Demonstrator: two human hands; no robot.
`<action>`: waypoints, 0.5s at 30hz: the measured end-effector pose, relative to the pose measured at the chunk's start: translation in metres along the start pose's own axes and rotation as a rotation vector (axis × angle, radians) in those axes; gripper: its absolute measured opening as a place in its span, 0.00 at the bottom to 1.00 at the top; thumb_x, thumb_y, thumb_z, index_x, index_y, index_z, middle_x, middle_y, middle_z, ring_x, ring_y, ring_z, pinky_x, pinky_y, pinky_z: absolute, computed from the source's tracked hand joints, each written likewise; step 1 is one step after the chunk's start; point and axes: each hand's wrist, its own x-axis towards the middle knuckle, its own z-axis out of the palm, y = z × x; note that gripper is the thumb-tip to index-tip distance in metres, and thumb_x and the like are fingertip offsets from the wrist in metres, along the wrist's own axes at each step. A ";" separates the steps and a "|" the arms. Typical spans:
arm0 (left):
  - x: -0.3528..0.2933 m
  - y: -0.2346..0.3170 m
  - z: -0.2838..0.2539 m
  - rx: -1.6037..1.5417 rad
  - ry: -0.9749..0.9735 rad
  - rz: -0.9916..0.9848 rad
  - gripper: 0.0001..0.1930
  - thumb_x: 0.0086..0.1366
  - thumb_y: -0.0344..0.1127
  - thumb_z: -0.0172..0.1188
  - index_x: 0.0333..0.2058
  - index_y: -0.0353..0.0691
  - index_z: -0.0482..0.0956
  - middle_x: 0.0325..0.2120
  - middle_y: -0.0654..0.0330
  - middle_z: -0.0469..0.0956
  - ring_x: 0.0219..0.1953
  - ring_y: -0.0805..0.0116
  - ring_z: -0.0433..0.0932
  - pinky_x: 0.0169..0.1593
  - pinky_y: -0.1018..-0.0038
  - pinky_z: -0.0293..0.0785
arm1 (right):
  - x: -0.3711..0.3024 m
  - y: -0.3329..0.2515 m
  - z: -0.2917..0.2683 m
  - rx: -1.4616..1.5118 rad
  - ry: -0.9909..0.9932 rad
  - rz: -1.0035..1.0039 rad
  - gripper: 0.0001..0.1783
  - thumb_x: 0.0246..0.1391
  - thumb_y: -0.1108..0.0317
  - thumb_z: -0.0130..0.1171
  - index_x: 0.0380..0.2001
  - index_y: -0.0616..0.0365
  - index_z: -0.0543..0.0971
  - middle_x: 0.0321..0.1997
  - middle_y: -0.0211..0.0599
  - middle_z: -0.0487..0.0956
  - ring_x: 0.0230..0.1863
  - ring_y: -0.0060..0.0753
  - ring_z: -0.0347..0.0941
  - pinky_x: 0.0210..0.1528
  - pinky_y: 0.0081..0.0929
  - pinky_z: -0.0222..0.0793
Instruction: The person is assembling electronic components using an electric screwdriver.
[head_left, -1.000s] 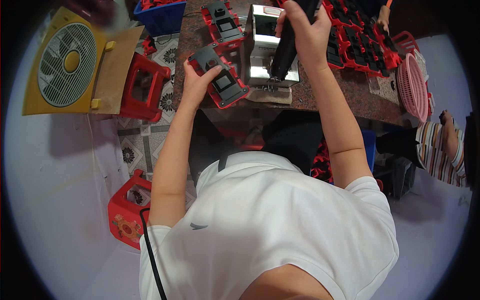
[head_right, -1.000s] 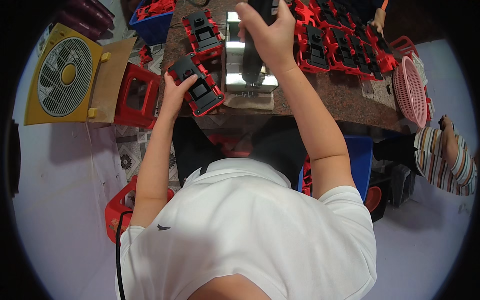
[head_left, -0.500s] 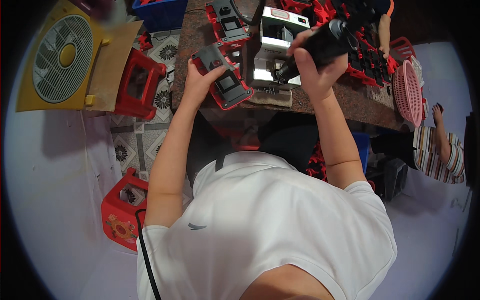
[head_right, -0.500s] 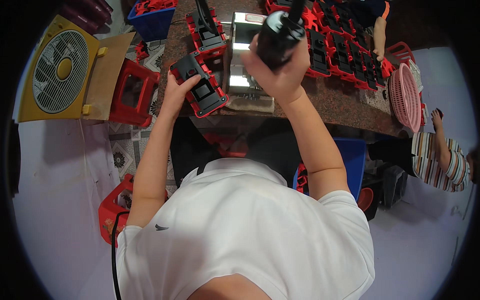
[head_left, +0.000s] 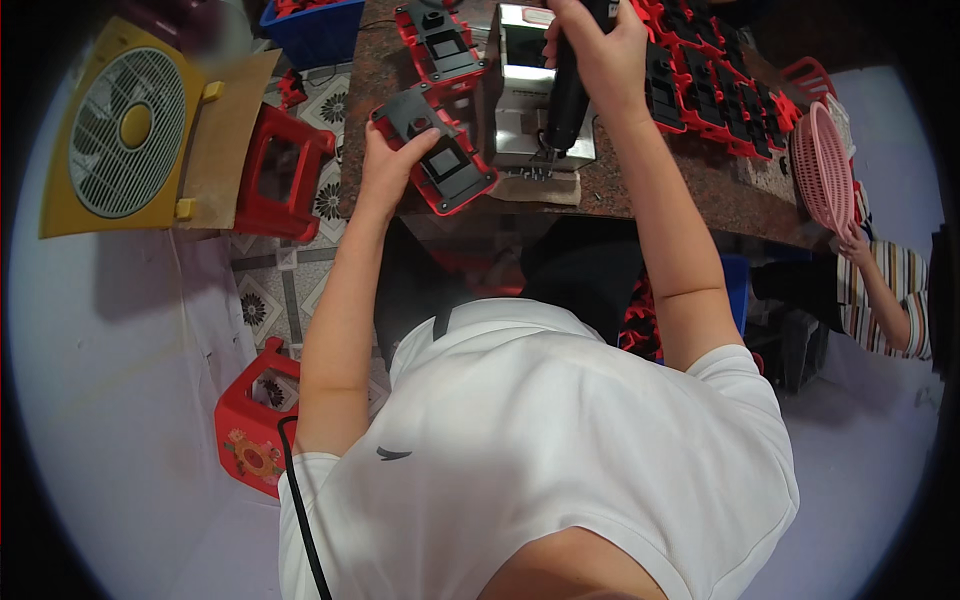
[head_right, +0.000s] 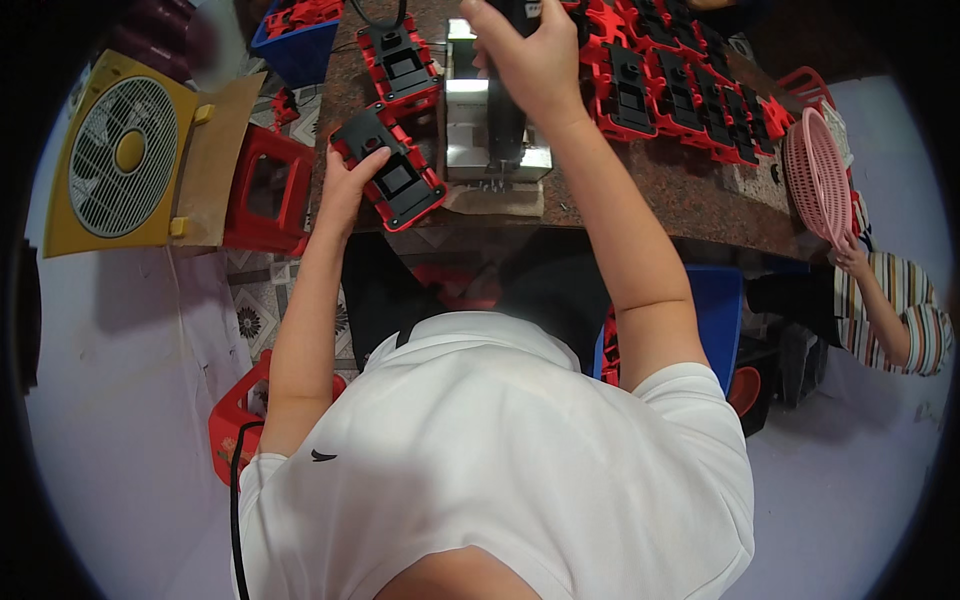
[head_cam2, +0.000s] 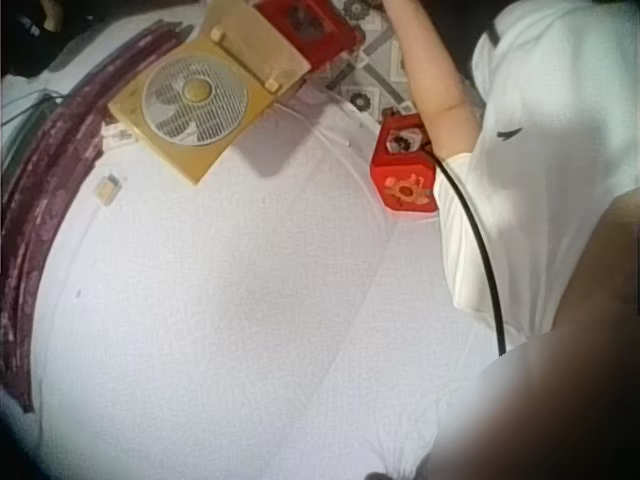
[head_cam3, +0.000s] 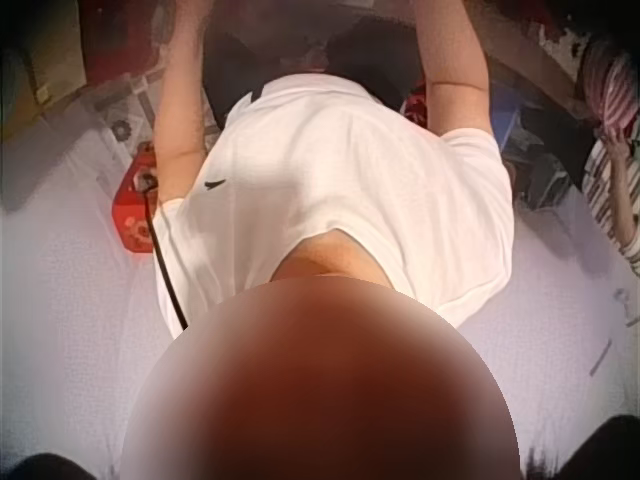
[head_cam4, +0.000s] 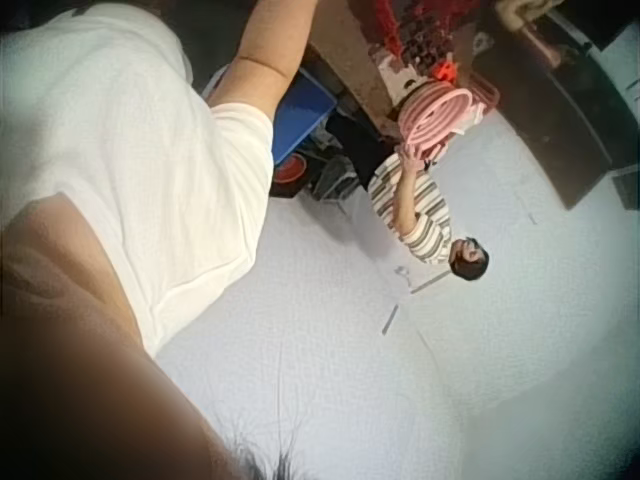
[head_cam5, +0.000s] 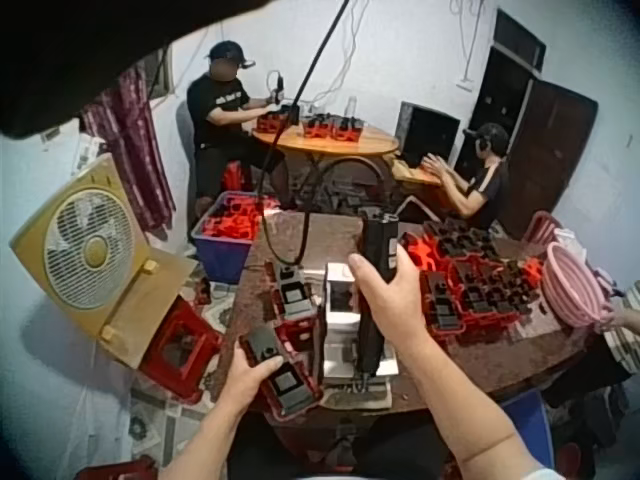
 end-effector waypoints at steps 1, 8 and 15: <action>0.000 0.000 0.002 0.011 0.015 0.016 0.35 0.49 0.37 0.72 0.52 0.34 0.62 0.45 0.54 0.73 0.48 0.66 0.74 0.53 0.71 0.70 | 0.003 -0.003 0.001 0.036 -0.015 -0.015 0.11 0.57 0.62 0.60 0.35 0.56 0.71 0.22 0.26 0.72 0.20 0.18 0.69 0.22 0.20 0.65; 0.003 -0.003 -0.001 -0.023 -0.023 0.047 0.37 0.48 0.37 0.73 0.53 0.33 0.60 0.45 0.54 0.74 0.48 0.66 0.74 0.54 0.70 0.69 | 0.013 -0.011 0.078 0.599 -0.102 -0.538 0.13 0.58 0.61 0.59 0.30 0.57 0.69 0.21 0.29 0.73 0.19 0.18 0.68 0.20 0.21 0.65; 0.004 0.000 0.002 -0.002 0.000 0.080 0.35 0.48 0.34 0.72 0.51 0.32 0.60 0.43 0.55 0.75 0.45 0.68 0.75 0.51 0.71 0.71 | 0.008 0.007 0.133 0.316 -0.098 -0.716 0.14 0.56 0.68 0.62 0.32 0.56 0.64 0.20 0.24 0.69 0.18 0.14 0.62 0.20 0.16 0.57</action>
